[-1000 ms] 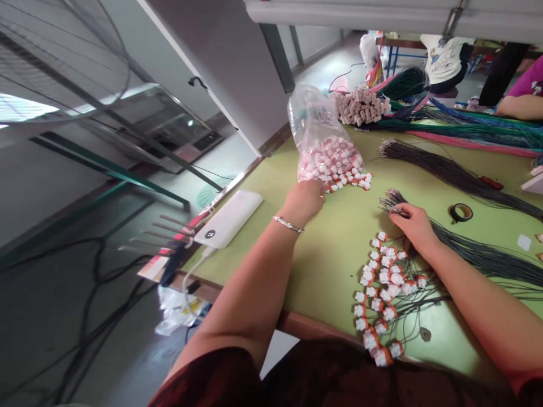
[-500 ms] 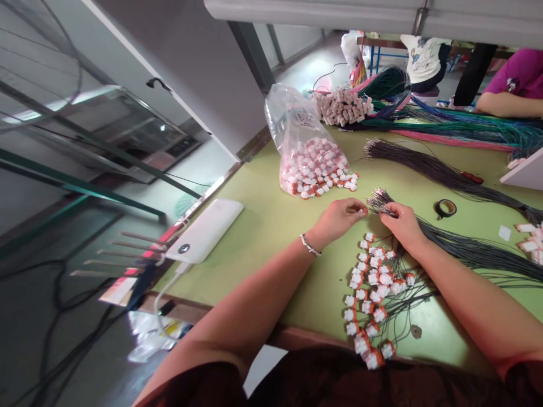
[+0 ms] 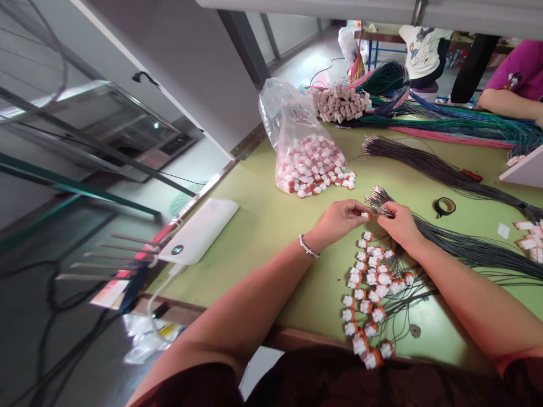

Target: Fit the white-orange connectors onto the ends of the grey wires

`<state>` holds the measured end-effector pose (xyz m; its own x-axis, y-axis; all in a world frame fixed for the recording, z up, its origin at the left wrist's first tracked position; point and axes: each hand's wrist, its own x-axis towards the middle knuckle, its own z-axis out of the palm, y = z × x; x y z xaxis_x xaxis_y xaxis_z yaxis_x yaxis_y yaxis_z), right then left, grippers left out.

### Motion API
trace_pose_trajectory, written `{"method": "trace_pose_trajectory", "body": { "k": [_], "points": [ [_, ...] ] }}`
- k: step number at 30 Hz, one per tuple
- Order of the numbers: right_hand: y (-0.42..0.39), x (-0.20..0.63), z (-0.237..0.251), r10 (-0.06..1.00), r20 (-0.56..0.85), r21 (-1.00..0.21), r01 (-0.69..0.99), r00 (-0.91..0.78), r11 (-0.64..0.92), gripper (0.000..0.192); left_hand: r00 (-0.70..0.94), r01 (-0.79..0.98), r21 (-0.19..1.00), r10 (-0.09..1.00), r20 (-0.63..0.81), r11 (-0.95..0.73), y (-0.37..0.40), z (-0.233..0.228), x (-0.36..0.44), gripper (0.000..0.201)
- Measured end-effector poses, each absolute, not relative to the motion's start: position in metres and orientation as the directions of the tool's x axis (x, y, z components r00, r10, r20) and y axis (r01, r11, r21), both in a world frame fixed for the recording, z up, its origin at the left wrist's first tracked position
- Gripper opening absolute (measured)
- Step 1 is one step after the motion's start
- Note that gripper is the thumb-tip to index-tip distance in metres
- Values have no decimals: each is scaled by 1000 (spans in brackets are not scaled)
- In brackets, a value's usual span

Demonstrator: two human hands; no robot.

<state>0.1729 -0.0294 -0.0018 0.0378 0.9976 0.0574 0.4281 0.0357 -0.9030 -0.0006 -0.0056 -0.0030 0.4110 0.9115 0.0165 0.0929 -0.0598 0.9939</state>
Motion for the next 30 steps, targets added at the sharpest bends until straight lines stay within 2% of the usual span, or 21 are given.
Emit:
{"method": "trace_pose_trajectory", "body": {
  "k": [5,10,15,25,30],
  "points": [
    [-29,178,-7,996,67,-881,465,-59,87,11,433,122,982,898,80,-147,-6,-5,1,12],
    [-29,182,-3,992,19,-893,444,-122,72,13,464,24,997,883,-76,74,-5,-6,4,17],
    [-31,181,2,990,-105,-940,333,-91,-69,11,439,-18,990,891,-116,138,-5,-4,4,21],
    [-27,178,-6,998,24,-856,514,-59,51,12,442,-23,988,888,-125,150,-4,-11,10,17],
    [-28,179,-4,996,-18,-887,461,-93,27,10,458,29,995,883,-100,97,-6,-7,10,16]
  ]
}}
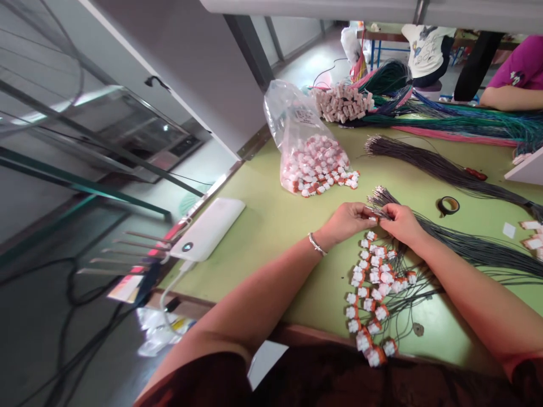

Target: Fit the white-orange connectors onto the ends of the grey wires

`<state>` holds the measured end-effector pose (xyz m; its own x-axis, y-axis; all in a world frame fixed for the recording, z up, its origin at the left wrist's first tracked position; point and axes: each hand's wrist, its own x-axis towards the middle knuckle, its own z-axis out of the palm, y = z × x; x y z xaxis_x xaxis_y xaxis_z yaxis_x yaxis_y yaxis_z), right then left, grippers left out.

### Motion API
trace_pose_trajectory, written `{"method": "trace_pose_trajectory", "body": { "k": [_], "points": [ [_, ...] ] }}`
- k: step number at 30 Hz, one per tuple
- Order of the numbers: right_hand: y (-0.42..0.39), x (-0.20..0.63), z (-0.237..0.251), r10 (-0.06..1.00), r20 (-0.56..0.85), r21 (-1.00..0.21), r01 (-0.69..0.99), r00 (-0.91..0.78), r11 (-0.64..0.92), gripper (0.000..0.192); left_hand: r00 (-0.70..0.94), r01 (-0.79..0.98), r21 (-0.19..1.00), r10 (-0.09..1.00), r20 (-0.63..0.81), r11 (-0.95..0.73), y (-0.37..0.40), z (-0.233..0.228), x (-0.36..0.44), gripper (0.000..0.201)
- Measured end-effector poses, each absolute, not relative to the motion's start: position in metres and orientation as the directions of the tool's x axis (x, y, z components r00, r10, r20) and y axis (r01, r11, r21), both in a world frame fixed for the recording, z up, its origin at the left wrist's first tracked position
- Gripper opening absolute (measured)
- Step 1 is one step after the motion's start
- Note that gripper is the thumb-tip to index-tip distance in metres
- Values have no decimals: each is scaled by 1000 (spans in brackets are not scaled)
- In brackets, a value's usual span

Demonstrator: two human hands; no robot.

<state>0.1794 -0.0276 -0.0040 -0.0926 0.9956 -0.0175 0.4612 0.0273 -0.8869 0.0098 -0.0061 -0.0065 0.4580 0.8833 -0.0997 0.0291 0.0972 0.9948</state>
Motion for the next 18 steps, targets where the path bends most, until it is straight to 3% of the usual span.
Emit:
{"method": "trace_pose_trajectory", "body": {
  "k": [3,5,7,8,10,11,13,18],
  "points": [
    [-28,181,0,996,-68,-952,304,-62,-46,15,555,201,978,830,-64,-59,-9,4,2,15],
    [-28,183,1,998,-64,-979,197,-9,-61,22,694,299,936,716,-79,-186,-10,12,-5,15],
    [-28,184,1,998,-56,-992,117,1,-56,25,802,305,897,594,-61,-320,-8,19,-13,15],
    [-28,184,1,998,-55,-994,92,-2,-55,25,801,316,866,598,-24,-388,-5,21,-17,15],
    [-29,183,0,998,-60,-996,66,-1,-59,22,635,466,739,766,103,-486,4,21,-28,16],
    [-29,182,0,998,-58,-996,63,7,-58,20,468,604,647,864,185,-466,10,20,-34,18],
    [-30,180,0,999,-45,-996,74,30,-47,17,196,837,447,935,294,-316,24,16,-45,21],
    [-30,176,-1,997,-7,-984,177,70,-20,17,195,975,89,977,86,-202,41,8,-53,32]
  ]
}}
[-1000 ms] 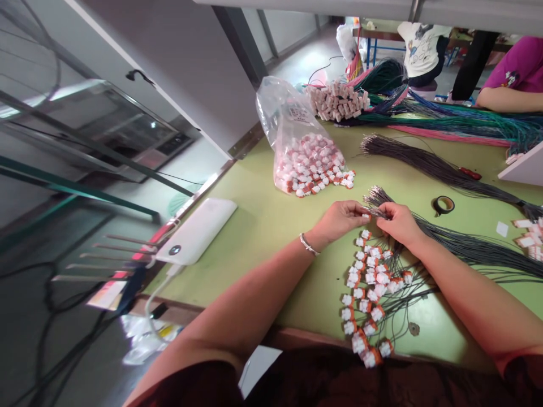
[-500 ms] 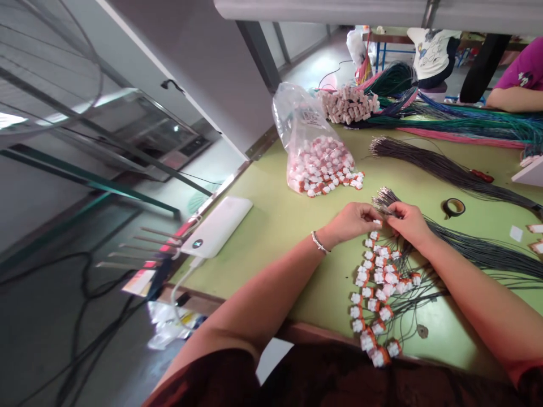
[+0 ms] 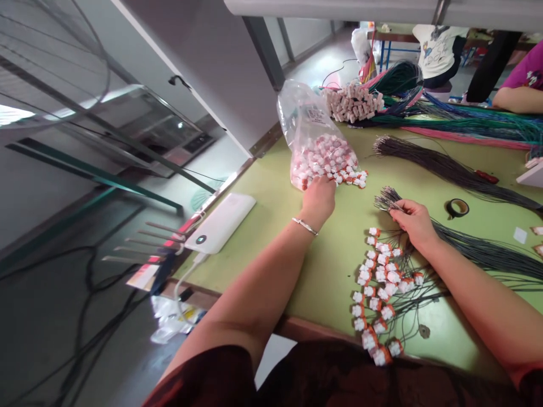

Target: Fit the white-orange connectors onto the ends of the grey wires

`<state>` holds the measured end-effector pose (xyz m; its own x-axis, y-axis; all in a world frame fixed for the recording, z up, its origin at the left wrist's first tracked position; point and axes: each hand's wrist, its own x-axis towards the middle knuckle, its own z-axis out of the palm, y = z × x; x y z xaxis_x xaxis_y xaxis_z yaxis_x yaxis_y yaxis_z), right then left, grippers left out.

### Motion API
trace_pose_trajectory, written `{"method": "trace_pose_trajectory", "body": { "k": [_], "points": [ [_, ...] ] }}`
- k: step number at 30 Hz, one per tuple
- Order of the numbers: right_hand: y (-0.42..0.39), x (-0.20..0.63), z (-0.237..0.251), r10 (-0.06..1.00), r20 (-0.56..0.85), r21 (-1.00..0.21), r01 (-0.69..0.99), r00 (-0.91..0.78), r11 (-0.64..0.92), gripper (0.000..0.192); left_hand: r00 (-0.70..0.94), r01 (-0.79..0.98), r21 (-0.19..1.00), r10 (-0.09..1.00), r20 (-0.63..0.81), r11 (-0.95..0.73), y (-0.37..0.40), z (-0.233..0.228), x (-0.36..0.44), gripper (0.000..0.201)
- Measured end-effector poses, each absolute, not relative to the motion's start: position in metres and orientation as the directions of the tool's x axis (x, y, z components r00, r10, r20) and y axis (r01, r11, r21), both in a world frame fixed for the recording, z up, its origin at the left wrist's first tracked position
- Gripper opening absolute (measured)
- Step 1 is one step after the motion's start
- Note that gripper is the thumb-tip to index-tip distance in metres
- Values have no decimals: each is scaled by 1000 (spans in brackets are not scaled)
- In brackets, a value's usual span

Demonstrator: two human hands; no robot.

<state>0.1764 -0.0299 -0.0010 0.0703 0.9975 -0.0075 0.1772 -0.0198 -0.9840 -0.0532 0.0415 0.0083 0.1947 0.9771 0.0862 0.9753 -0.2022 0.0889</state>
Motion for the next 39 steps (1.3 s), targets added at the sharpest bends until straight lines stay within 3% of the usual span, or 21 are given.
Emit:
{"method": "trace_pose_trajectory", "body": {
  "k": [4,11,13,15,17,19,21,24,35,39],
  "points": [
    [-30,175,-2,997,53,-964,263,64,35,19,154,987,45,987,52,-157,33,11,-46,38],
    [-31,175,-1,997,52,-953,302,60,32,19,142,968,193,985,96,-158,32,7,-55,26],
    [-31,176,-1,996,57,-952,304,62,35,18,161,929,314,978,134,-196,31,9,-53,21],
    [-32,176,0,996,66,-951,308,62,44,18,156,800,568,981,114,-194,25,12,-45,17],
    [-32,175,1,995,73,-948,313,63,50,18,163,498,865,986,-23,-62,16,15,-33,17],
    [-33,174,3,995,80,-943,328,63,55,18,259,126,977,945,-200,172,7,16,-19,17],
    [-35,172,6,994,89,-935,348,60,63,17,349,-117,924,886,-305,364,0,14,-8,13],
    [-36,170,7,994,96,-926,370,52,70,16,413,-248,833,831,-371,495,-4,10,1,5],
    [-35,169,1,988,142,-899,424,59,104,11,451,-296,792,809,-378,535,-6,4,1,5],
    [-33,169,-1,989,138,-888,449,59,97,12,435,-318,825,845,-310,466,-7,-1,0,16]
  ]
}}
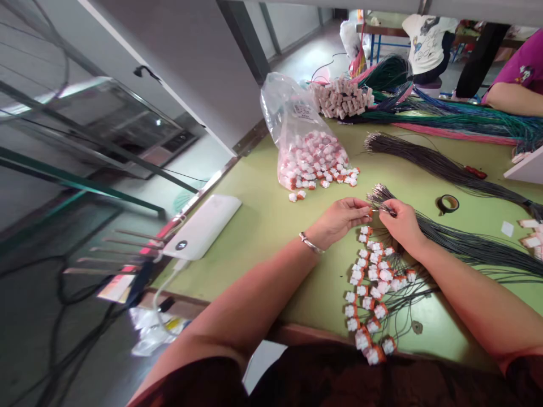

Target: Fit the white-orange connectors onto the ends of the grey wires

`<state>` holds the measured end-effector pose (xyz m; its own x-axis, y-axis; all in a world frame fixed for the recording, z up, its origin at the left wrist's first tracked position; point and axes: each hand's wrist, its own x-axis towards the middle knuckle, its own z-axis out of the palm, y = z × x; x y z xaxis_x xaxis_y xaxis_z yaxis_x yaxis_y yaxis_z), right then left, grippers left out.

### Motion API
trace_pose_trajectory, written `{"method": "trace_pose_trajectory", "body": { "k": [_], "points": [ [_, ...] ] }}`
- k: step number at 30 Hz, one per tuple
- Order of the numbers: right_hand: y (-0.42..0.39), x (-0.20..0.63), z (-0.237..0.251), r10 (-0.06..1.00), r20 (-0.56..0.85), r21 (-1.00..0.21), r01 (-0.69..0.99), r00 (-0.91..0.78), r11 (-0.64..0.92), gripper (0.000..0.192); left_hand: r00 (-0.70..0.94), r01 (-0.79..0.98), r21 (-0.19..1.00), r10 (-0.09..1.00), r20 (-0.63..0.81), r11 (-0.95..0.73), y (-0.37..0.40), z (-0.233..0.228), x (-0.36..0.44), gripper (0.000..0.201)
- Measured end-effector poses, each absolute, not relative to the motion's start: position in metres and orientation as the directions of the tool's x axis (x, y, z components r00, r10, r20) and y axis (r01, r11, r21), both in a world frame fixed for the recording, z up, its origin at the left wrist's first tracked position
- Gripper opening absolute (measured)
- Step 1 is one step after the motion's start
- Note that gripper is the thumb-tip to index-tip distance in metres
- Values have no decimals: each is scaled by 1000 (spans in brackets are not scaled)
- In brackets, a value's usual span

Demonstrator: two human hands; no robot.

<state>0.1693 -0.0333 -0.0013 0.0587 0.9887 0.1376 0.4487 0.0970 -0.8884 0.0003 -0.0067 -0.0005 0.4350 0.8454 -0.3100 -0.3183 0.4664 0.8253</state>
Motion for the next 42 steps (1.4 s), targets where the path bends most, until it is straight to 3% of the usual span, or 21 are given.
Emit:
{"method": "trace_pose_trajectory", "body": {
  "k": [9,12,16,19,23,27,34,36,42],
  "points": [
    [-32,169,4,998,-25,-933,356,62,-45,18,242,-200,980,969,44,5,-10,-10,13,18],
    [-34,168,9,996,-64,-941,330,57,-80,18,222,-199,980,975,32,13,-10,-10,14,18],
    [-34,168,9,995,-75,-945,314,72,-93,17,377,-297,921,917,-128,251,-8,-12,9,26],
    [-35,168,6,996,-43,-937,342,74,-66,17,410,-330,889,896,-169,319,-7,-14,7,28],
    [-35,167,3,997,1,-922,385,76,-29,17,344,-258,944,933,-107,203,-7,-13,8,24],
    [-34,168,3,998,-8,-920,391,61,-31,17,251,-47,996,964,89,-80,-9,-9,9,12],
    [-34,171,8,997,-78,-929,362,17,-79,16,323,82,967,924,203,-241,-7,-6,5,6],
    [-35,172,10,996,-85,-932,352,8,-82,15,338,52,980,927,163,-191,-5,-8,4,9],
    [-36,172,9,989,-148,-941,305,9,-143,14,436,-215,940,888,-149,264,-4,-12,5,28]
  ]
}}
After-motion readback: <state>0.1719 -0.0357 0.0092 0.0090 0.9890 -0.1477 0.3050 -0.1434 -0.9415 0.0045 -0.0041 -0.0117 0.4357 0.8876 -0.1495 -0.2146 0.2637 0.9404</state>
